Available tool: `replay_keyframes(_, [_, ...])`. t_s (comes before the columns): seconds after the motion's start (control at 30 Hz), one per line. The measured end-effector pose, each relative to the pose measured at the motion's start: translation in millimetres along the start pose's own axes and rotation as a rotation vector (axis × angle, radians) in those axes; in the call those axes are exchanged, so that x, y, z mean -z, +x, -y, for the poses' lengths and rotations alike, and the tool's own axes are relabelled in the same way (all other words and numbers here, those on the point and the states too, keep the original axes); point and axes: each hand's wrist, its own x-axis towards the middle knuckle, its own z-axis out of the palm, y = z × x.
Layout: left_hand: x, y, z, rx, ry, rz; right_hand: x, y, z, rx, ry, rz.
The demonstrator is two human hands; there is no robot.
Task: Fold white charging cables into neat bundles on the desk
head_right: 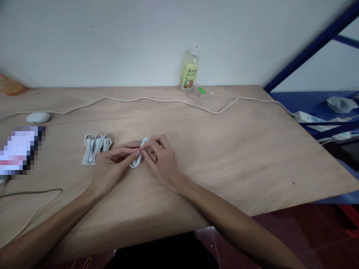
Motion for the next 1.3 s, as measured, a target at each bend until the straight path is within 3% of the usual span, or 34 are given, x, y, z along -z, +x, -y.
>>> replay_keyframes(0.4, [3.0,1,-4,0.034,0.064,-0.01,1,2,-1,-0.005,-0.006,0.05])
replay_keyframes(0.9, [2.2,-2,-7,-0.094,0.13,0.046,-2,0,-4,0.051,-0.098,0.0])
replay_keyframes(1.13, [0.3,2,4,0.113,-0.15,-0.078,1,0,0,0.117,-0.089,0.001])
replay_keyframes(1.3, [0.1,7,4,0.327,-0.389,0.123,2,0,0,0.175,-0.043,-0.012])
